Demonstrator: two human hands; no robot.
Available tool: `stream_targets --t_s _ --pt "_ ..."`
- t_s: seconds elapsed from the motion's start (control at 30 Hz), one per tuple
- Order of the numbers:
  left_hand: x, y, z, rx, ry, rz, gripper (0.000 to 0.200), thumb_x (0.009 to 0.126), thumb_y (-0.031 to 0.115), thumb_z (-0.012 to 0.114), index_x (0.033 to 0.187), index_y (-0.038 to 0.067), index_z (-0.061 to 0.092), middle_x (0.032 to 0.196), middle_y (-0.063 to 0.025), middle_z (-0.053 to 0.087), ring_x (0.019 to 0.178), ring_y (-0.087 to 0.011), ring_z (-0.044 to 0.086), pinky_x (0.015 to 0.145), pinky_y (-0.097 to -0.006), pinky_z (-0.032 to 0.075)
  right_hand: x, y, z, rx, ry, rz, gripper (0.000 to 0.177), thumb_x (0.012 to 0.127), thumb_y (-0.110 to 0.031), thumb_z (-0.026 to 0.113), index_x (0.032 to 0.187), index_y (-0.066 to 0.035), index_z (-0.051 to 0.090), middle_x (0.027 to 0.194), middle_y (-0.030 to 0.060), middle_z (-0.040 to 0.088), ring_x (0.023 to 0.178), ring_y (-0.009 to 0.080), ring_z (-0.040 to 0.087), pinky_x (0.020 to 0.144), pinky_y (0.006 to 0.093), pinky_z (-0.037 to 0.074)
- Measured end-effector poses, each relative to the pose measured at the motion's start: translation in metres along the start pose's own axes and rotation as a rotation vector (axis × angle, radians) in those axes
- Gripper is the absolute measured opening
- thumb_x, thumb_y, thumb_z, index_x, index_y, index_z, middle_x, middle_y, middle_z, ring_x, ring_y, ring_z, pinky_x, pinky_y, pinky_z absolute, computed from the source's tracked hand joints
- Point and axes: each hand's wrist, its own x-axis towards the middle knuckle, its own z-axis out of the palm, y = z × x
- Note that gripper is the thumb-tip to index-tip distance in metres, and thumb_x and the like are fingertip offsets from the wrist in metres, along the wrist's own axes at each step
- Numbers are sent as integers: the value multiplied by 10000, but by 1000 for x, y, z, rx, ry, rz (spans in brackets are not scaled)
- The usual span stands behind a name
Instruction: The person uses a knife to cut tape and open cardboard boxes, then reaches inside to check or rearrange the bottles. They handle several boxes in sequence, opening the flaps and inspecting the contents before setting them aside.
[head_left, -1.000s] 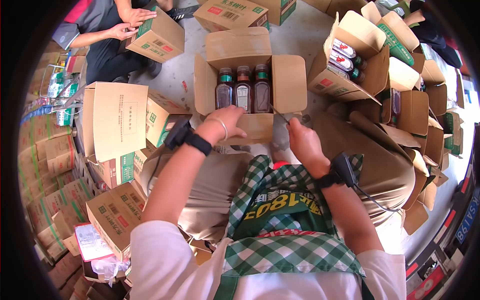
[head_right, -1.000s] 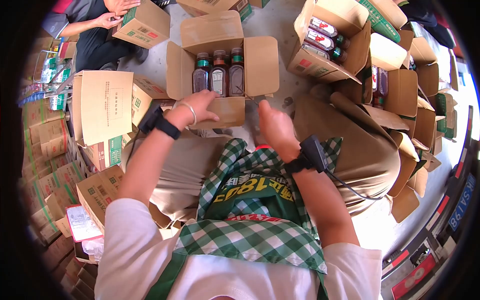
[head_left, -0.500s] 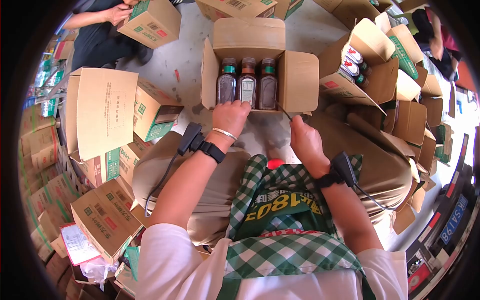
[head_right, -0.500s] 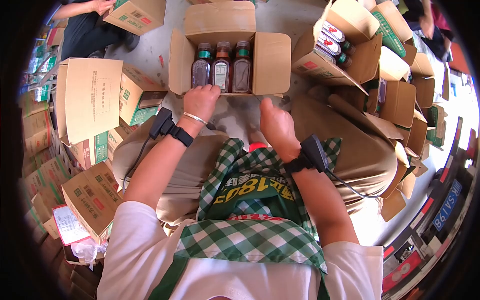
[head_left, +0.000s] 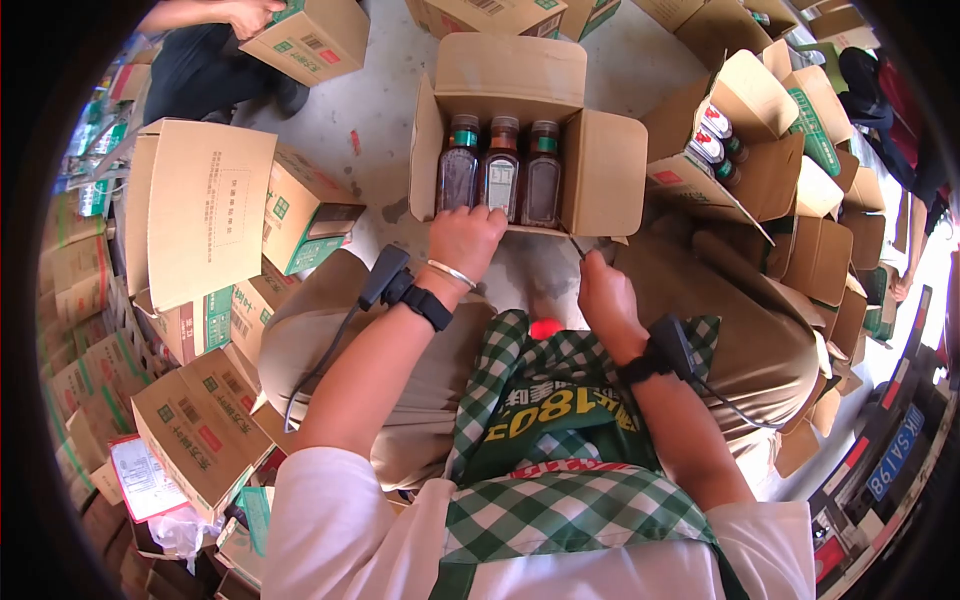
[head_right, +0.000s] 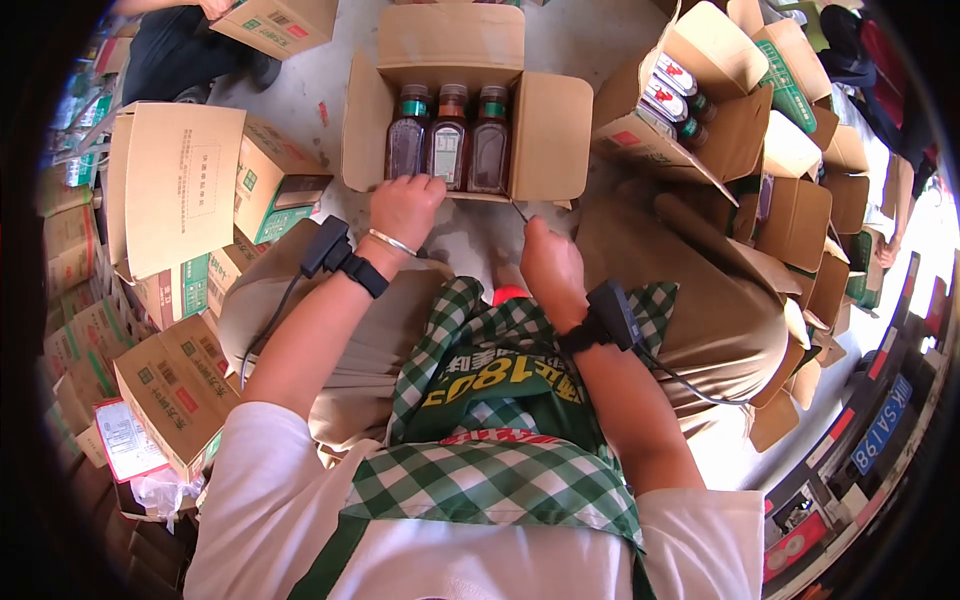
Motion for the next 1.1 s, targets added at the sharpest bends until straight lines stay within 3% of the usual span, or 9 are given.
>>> stream_targets --t_s 0.37,0.57,0.67,0.77,0.8,0.87,0.97,1.07,1.1 --pt "4 -10 -3 -46 -25 16 64 770 176 597 729 131 576 643 -24 550 639 -217 600 535 -356 473 21 40 55 33 80 -55 81 853 -92 466 912 -41 484 796 213 607 711 439 581 611 516 468" --pt "-1 -17 -11 -35 -238 -181 135 799 237 626 791 106 593 703 -96 617 674 -294 636 588 -410 511 -4 74 61 528 225 75 37 852 -30 471 888 -34 469 711 199 555 719 411 543 626 452 426" --pt "15 20 0 -120 -257 -534 169 824 235 605 903 87 585 761 -126 639 697 -342 626 612 -460 497 4 120 80 1069 445 527 131 939 -123 449 833 -62 499 621 56 538 520 159 530 476 306 422" --pt "73 92 30 -254 12 -778 289 837 202 572 1088 60 554 944 -189 636 887 -357 615 729 -456 489 9 95 31 1237 557 629 167 959 -166 454 830 -78 511 613 6 524 489 81 484 443 239 399" --pt "86 114 56 -218 235 -772 330 842 195 557 1143 60 536 994 -198 625 949 -351 604 765 -447 484 11 86 17 1239 560 635 167 959 -166 454 830 -78 511 613 6 524 489 81 484 443 239 399" --pt "112 160 -17 -176 209 -408 368 852 176 524 1203 67 508 1082 -207 594 1032 -322 575 802 -429 474 16 61 -8 1065 630 197 173 961 -168 464 832 -63 513 616 11 539 491 85 487 452 243 405" --pt "137 115 -101 -282 -186 -188 300 833 143 553 1126 82 580 1012 -168 626 951 -327 597 798 -428 472 10 31 -51 841 481 44 183 959 -170 481 830 -44 507 613 20 549 505 85 503 459 256 409" --pt "114 0 -64 -268 -282 -98 292 823 269 619 1016 50 623 953 -179 635 904 -339 602 805 -403 476 11 24 -51 498 316 -69 146 920 -149 521 828 -42 484 657 169 574 595 357 582 523 413 447" --pt "105 -18 -57 -313 -727 -52 394 816 361 626 1041 38 617 985 -171 634 944 -333 595 828 -388 471 11 22 -46 348 308 -120 121 896 -140 528 831 -51 478 716 210 580 693 425 560 566 479 441"
